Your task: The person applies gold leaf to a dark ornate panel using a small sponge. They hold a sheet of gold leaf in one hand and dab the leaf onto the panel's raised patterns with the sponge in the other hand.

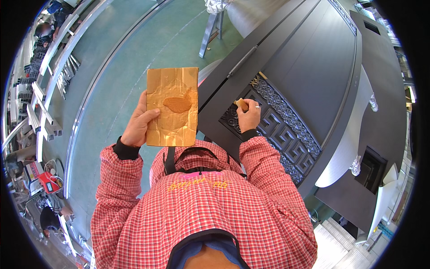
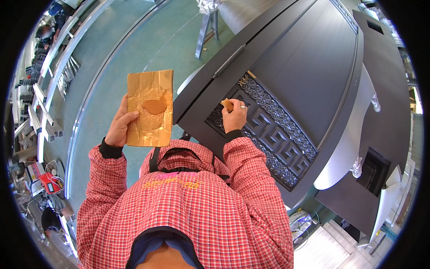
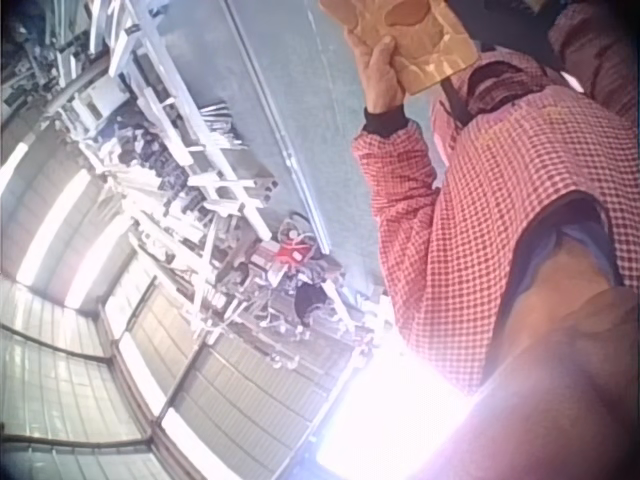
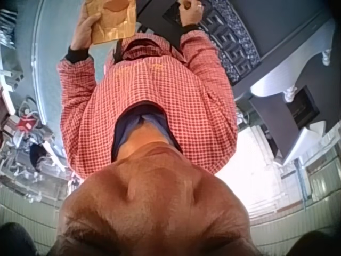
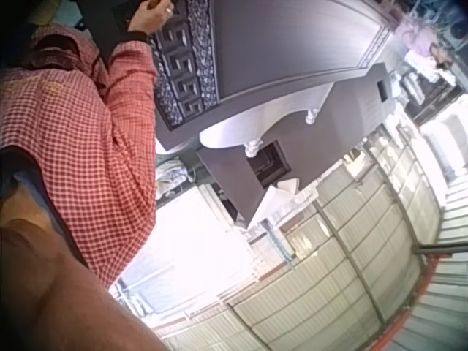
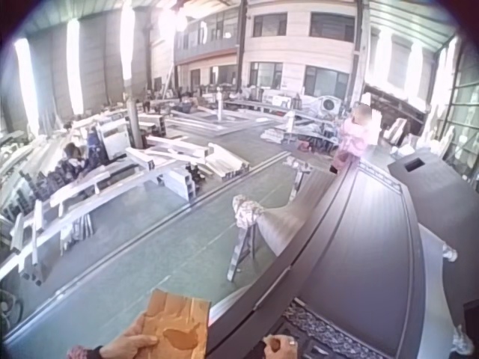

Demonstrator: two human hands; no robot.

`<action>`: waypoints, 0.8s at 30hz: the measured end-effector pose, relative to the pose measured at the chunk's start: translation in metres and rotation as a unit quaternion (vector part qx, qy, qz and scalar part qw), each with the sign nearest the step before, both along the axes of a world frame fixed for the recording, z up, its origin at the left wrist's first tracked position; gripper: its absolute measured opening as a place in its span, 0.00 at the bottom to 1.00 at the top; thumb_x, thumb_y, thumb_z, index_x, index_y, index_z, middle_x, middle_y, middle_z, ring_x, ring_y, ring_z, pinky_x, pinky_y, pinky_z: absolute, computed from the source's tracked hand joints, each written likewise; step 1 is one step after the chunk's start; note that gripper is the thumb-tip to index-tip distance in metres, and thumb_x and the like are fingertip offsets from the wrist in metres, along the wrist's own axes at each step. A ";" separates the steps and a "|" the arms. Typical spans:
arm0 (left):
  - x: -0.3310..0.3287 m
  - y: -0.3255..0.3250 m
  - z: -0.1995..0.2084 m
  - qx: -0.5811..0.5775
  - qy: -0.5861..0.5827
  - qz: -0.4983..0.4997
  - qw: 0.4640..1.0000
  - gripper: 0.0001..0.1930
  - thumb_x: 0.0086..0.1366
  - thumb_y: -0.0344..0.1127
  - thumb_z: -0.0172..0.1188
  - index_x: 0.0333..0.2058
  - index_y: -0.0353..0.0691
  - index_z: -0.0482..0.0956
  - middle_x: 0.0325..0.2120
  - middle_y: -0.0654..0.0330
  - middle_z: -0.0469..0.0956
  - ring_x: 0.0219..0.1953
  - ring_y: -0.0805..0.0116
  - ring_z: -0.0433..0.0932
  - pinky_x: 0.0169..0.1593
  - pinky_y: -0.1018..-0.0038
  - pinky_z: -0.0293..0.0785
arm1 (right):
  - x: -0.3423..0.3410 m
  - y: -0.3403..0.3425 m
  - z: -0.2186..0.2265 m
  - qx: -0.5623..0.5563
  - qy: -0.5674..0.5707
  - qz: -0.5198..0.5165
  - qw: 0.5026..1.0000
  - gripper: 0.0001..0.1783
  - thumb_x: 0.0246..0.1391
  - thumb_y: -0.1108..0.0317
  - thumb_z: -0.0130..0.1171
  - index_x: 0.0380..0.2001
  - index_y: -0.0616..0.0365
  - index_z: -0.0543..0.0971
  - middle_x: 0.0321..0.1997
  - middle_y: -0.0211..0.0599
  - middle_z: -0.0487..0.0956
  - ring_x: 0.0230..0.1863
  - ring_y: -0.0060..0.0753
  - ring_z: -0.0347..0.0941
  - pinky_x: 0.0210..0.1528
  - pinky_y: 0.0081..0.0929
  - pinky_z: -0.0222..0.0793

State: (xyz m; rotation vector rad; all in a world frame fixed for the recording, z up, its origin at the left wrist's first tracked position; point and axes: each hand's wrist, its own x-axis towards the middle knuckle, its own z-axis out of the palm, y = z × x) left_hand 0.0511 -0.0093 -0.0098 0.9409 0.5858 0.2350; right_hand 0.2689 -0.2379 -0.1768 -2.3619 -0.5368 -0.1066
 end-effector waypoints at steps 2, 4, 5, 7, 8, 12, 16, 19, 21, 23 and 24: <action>0.001 0.000 0.002 0.002 0.002 -0.002 1.000 0.34 0.64 0.21 0.45 0.66 0.40 0.44 0.61 0.54 0.60 0.60 0.64 0.66 0.60 0.68 0.66 | 0.000 0.003 -0.002 -0.001 0.009 0.010 1.000 0.15 0.38 0.73 0.65 0.33 0.51 0.76 0.37 0.33 0.76 0.41 0.44 0.71 0.41 0.39 0.72; 0.003 -0.001 0.006 0.004 0.002 -0.005 1.000 0.34 0.64 0.21 0.45 0.66 0.40 0.44 0.61 0.54 0.60 0.60 0.64 0.65 0.60 0.68 0.66 | 0.000 0.003 -0.005 -0.016 0.009 0.014 1.000 0.14 0.38 0.73 0.64 0.32 0.51 0.76 0.37 0.33 0.76 0.40 0.44 0.71 0.41 0.39 0.71; 0.003 0.000 0.006 0.003 0.003 -0.001 1.000 0.34 0.64 0.21 0.45 0.66 0.40 0.44 0.61 0.54 0.60 0.60 0.64 0.66 0.60 0.68 0.66 | 0.001 0.001 -0.006 -0.024 0.009 0.016 1.000 0.14 0.38 0.73 0.64 0.32 0.52 0.76 0.37 0.33 0.76 0.40 0.44 0.71 0.41 0.39 0.71; 0.001 -0.001 0.004 -0.001 0.005 0.007 1.000 0.34 0.64 0.21 0.45 0.66 0.40 0.44 0.61 0.54 0.60 0.60 0.64 0.66 0.60 0.68 0.66 | 0.002 -0.009 -0.002 -0.041 0.003 0.000 0.999 0.14 0.37 0.73 0.64 0.31 0.52 0.76 0.36 0.34 0.76 0.40 0.44 0.71 0.41 0.39 0.71; 0.001 -0.001 0.003 0.000 0.004 0.006 1.000 0.34 0.64 0.21 0.45 0.66 0.40 0.44 0.61 0.54 0.60 0.60 0.64 0.66 0.60 0.68 0.66 | 0.002 -0.015 0.000 -0.049 0.000 -0.008 0.999 0.13 0.37 0.73 0.64 0.31 0.52 0.76 0.36 0.34 0.76 0.40 0.45 0.71 0.42 0.39 0.71; 0.004 0.000 0.005 0.000 0.003 0.004 1.000 0.34 0.63 0.21 0.44 0.66 0.40 0.43 0.61 0.54 0.60 0.60 0.65 0.66 0.60 0.68 0.66 | -0.003 -0.028 0.008 0.008 0.019 0.002 1.000 0.14 0.37 0.74 0.65 0.32 0.53 0.77 0.35 0.35 0.76 0.39 0.44 0.72 0.41 0.37 0.71; 0.005 0.000 0.007 0.000 0.005 0.005 1.000 0.34 0.63 0.20 0.44 0.66 0.40 0.43 0.61 0.54 0.60 0.60 0.65 0.66 0.60 0.68 0.66 | -0.019 -0.023 0.007 0.027 0.035 0.048 0.998 0.15 0.37 0.76 0.66 0.33 0.54 0.77 0.36 0.35 0.76 0.39 0.44 0.72 0.42 0.36 0.71; 0.005 0.001 0.006 0.003 0.005 0.006 1.000 0.34 0.63 0.20 0.45 0.66 0.40 0.42 0.61 0.54 0.60 0.60 0.65 0.66 0.60 0.68 0.66 | -0.026 -0.016 0.004 0.021 0.046 0.057 0.997 0.15 0.37 0.75 0.67 0.33 0.54 0.76 0.37 0.34 0.76 0.40 0.44 0.72 0.42 0.36 0.71; 0.005 0.001 0.005 0.004 0.004 0.003 1.000 0.34 0.64 0.20 0.44 0.66 0.39 0.42 0.61 0.54 0.60 0.60 0.65 0.65 0.60 0.68 0.66 | -0.027 -0.011 0.001 0.021 0.040 0.058 0.997 0.15 0.38 0.75 0.67 0.33 0.54 0.76 0.37 0.34 0.76 0.41 0.44 0.72 0.42 0.36 0.71; 0.005 0.000 0.005 0.005 0.005 0.002 1.000 0.34 0.64 0.21 0.44 0.66 0.39 0.42 0.61 0.54 0.60 0.60 0.65 0.65 0.60 0.68 0.66 | -0.026 -0.007 -0.008 0.018 0.038 0.060 0.997 0.15 0.38 0.74 0.67 0.32 0.54 0.76 0.37 0.34 0.76 0.41 0.44 0.72 0.43 0.37 0.70; 0.005 0.000 0.004 0.005 0.008 0.005 1.000 0.34 0.64 0.21 0.45 0.66 0.39 0.42 0.61 0.54 0.60 0.60 0.65 0.65 0.60 0.69 0.66 | -0.026 -0.003 -0.010 0.016 0.036 0.059 0.998 0.15 0.38 0.73 0.67 0.32 0.54 0.76 0.37 0.34 0.76 0.41 0.45 0.72 0.43 0.37 0.70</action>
